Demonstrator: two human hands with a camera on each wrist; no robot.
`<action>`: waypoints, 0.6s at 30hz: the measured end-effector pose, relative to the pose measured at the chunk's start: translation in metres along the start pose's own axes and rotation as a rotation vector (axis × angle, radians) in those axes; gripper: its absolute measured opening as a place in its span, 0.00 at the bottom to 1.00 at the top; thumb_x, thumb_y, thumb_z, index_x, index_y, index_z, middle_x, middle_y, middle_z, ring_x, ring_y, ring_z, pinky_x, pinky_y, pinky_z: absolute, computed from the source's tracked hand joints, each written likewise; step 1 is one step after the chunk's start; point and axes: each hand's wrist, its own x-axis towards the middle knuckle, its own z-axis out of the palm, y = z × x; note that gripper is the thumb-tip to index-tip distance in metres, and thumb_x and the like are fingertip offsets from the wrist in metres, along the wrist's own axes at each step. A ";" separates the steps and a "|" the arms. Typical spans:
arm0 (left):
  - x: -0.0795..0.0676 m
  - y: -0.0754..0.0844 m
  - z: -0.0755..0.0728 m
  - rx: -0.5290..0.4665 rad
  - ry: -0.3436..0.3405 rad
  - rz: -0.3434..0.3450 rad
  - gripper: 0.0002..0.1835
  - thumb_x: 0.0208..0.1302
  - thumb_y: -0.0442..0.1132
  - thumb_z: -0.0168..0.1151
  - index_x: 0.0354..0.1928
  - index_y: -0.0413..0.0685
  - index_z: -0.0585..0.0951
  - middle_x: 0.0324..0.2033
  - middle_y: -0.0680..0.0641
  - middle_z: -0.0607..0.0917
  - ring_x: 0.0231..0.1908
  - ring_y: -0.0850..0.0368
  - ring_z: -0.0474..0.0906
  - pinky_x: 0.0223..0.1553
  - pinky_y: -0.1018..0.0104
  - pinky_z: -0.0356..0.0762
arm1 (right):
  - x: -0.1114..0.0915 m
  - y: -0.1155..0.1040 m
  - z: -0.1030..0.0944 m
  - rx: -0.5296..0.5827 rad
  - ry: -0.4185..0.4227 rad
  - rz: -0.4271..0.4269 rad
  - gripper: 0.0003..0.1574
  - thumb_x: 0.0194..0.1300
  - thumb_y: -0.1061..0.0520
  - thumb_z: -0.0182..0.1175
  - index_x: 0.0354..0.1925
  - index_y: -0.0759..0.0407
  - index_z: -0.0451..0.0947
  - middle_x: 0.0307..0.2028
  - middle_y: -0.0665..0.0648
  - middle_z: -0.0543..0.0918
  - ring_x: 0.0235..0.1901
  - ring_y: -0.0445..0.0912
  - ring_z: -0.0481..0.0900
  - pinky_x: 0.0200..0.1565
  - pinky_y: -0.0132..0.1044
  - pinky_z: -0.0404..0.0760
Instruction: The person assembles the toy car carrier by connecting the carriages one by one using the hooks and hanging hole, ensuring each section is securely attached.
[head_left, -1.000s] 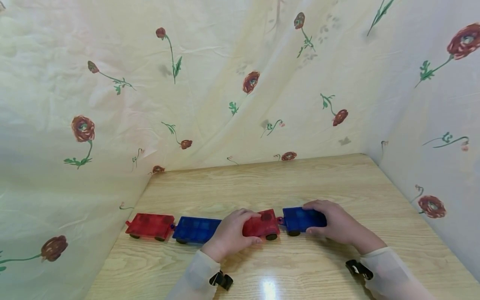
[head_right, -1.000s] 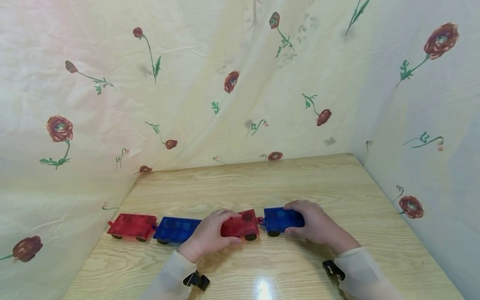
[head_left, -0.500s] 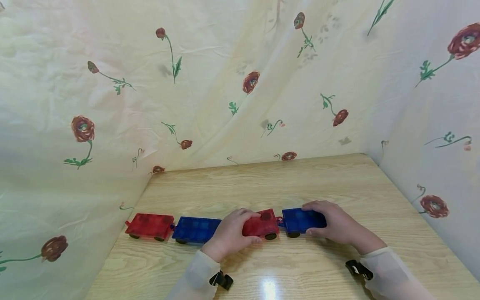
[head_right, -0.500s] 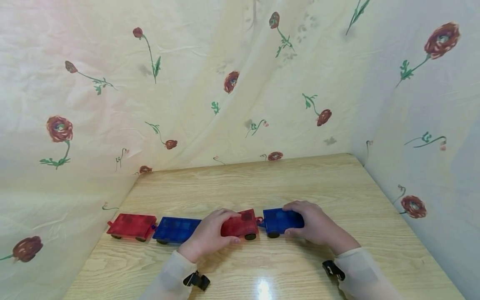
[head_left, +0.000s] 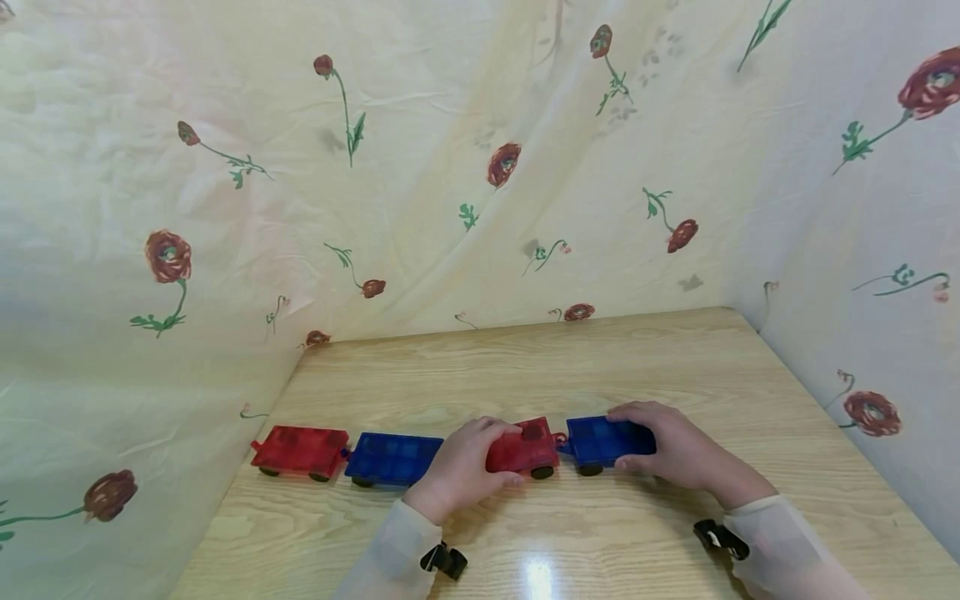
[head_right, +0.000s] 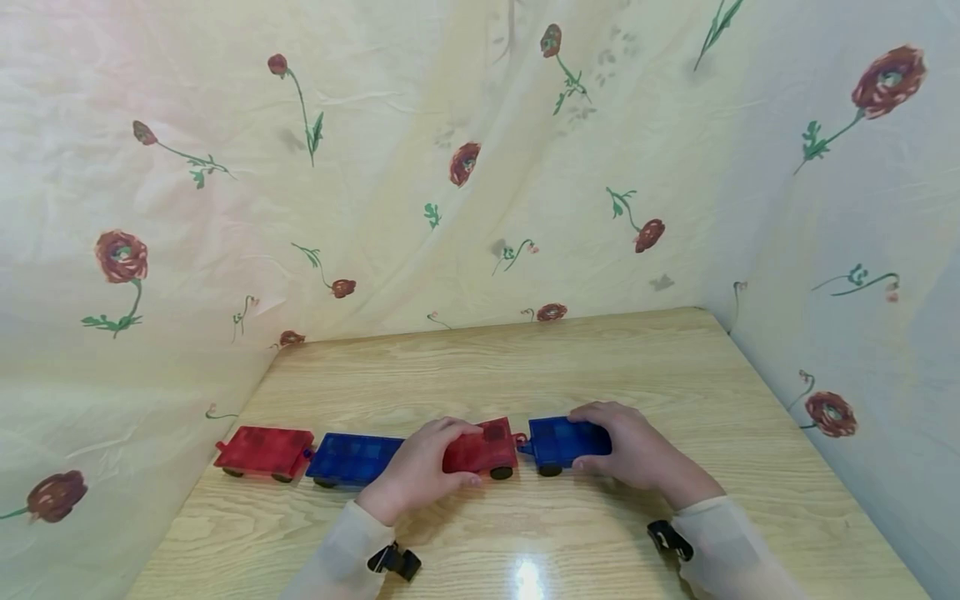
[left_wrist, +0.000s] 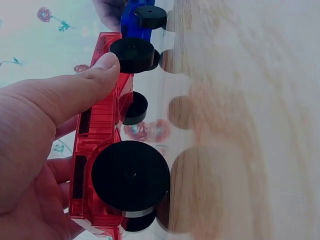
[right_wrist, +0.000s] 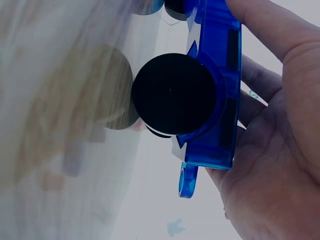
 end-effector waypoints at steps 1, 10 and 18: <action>0.000 0.000 0.000 0.001 0.000 -0.001 0.37 0.58 0.60 0.78 0.70 0.69 0.77 0.62 0.59 0.79 0.59 0.55 0.77 0.55 0.53 0.82 | 0.000 0.000 0.000 -0.003 0.001 -0.001 0.42 0.57 0.42 0.80 0.66 0.51 0.80 0.64 0.59 0.80 0.65 0.63 0.76 0.62 0.66 0.74; 0.000 0.001 0.000 -0.002 0.001 0.003 0.37 0.59 0.59 0.78 0.70 0.69 0.77 0.63 0.59 0.79 0.60 0.55 0.76 0.56 0.52 0.82 | 0.000 0.001 0.000 -0.003 0.002 -0.007 0.42 0.57 0.43 0.81 0.66 0.51 0.80 0.64 0.59 0.80 0.64 0.62 0.76 0.61 0.66 0.75; 0.000 0.002 -0.001 0.000 0.003 0.011 0.36 0.59 0.59 0.78 0.70 0.67 0.77 0.61 0.58 0.80 0.59 0.54 0.77 0.55 0.52 0.82 | -0.001 0.002 -0.003 0.003 -0.011 0.016 0.42 0.58 0.42 0.80 0.67 0.51 0.79 0.65 0.61 0.79 0.65 0.65 0.74 0.61 0.67 0.74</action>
